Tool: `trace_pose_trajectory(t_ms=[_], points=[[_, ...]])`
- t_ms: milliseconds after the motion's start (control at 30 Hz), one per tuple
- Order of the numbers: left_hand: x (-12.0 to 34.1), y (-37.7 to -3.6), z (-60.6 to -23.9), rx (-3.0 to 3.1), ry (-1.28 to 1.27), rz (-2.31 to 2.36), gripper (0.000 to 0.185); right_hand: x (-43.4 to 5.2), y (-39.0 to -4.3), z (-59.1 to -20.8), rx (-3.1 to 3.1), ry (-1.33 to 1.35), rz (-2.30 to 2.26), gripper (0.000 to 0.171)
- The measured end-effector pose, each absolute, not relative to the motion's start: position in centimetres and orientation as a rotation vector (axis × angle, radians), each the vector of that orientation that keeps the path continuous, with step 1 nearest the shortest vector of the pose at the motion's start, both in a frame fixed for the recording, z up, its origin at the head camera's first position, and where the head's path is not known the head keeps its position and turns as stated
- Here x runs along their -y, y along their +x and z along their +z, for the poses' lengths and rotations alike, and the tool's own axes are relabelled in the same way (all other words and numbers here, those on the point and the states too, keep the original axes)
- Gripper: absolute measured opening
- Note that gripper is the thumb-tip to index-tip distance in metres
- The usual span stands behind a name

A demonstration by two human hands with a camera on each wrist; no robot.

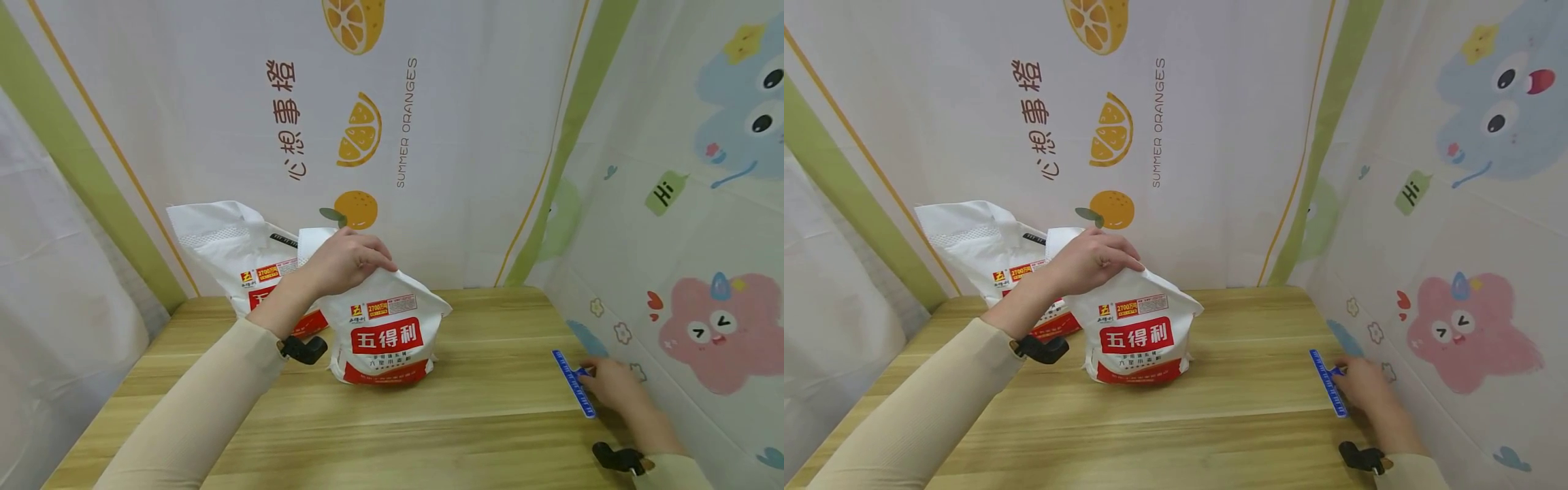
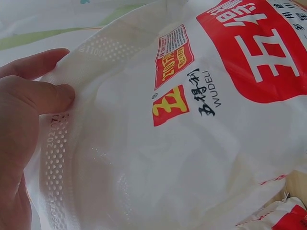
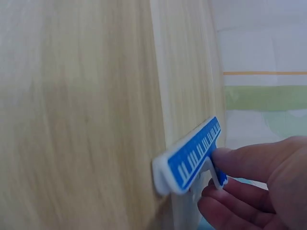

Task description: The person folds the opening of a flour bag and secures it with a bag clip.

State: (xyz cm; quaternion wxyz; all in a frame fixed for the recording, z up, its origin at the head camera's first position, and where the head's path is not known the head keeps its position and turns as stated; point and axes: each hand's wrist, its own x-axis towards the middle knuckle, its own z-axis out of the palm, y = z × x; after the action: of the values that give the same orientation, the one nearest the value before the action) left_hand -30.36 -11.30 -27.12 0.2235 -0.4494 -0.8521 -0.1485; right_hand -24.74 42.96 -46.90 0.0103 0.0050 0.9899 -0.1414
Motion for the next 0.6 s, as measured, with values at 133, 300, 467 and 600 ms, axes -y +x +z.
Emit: trace_pose_trajectory(t_ms=[133,300,467,600], points=[[11.4,-30.3,-27.2,2.354,-1.237,-0.427,0.023,-42.4,-25.1,-47.0,-3.063,0.077,-0.502,0.044],[11.4,-30.2,-27.1,2.36,-1.237,-0.435,0.022,-41.9,-25.5,-47.1,-3.028,0.131,-0.549,0.051],[11.4,-30.3,-27.2,2.359,-1.231,-0.431,0.022,-41.4,-25.8,-47.1,-2.983,0.212,-0.629,0.053],[11.4,-30.3,-27.2,2.351,-1.231,-0.431,0.022,-41.1,-25.9,-47.1,-2.933,0.242,-0.747,0.053]])
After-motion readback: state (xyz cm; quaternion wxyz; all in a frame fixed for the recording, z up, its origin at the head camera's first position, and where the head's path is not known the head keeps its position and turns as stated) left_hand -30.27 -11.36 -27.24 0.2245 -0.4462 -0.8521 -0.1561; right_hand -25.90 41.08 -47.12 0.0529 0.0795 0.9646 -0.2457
